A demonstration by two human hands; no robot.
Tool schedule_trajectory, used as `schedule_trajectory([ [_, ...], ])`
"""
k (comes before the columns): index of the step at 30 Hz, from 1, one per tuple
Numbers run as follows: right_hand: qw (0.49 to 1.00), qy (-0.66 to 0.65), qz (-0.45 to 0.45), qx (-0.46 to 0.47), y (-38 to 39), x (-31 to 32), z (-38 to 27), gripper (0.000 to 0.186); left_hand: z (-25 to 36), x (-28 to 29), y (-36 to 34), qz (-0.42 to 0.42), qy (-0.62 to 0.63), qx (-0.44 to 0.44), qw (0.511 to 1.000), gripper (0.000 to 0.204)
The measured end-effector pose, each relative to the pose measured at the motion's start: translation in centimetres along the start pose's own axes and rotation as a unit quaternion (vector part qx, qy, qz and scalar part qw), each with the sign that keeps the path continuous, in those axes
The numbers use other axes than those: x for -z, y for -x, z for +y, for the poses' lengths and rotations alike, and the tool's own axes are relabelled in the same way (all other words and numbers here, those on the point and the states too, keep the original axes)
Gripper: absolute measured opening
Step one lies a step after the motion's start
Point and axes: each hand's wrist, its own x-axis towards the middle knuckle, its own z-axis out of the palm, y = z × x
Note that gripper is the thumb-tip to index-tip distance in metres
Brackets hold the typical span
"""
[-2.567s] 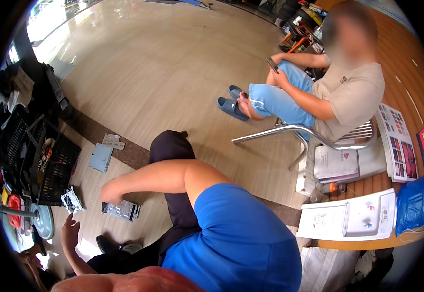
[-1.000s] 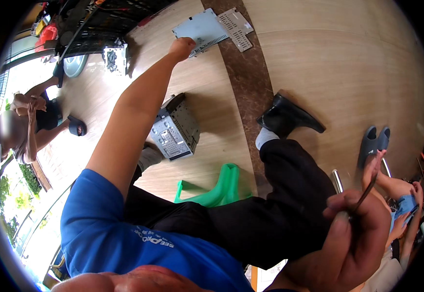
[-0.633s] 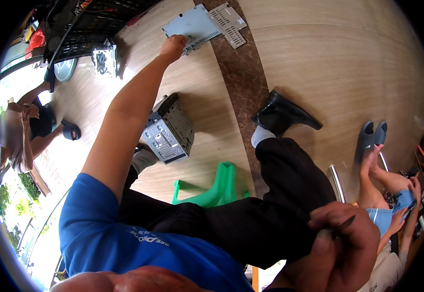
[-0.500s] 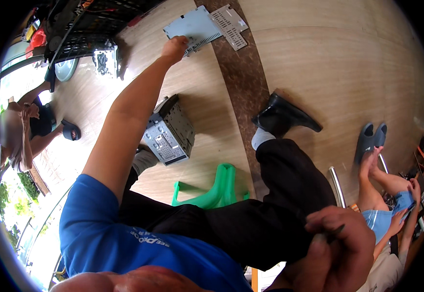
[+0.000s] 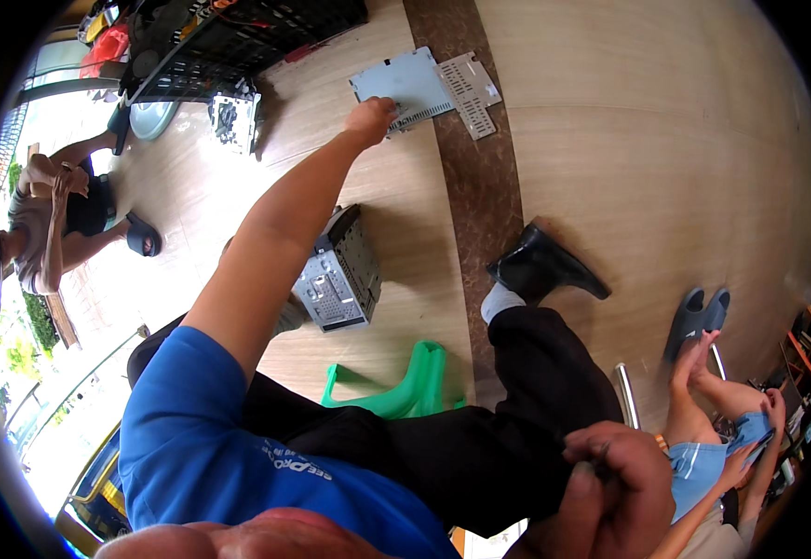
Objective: The person disassembles a silver electronic housing using a screwdriver, removing small screws and placing them on the floor before detaching internal components.
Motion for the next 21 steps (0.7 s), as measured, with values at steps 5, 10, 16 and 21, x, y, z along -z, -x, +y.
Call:
schedule_trajectory([
  [5,0.999,-0.004,-0.023,0.032,-0.4,0.0,-0.5,0.018,1.0,0.0,0.1,0.019,-0.024,0.016,0.999,0.026],
  [10,0.999,-0.003,-0.031,0.033,-0.4,0.2,-0.2,0.02,2.2,0.2,0.3,0.003,-0.077,0.021,0.997,0.025],
  [16,0.999,-0.007,-0.046,0.028,-0.3,0.0,-0.3,0.021,1.9,0.3,0.4,0.026,-0.116,-0.011,0.993,0.018],
  [21,0.999,-0.001,-0.039,0.025,-0.2,-0.1,-0.4,0.02,3.1,0.7,0.1,0.024,-0.153,-0.045,0.987,0.019],
])
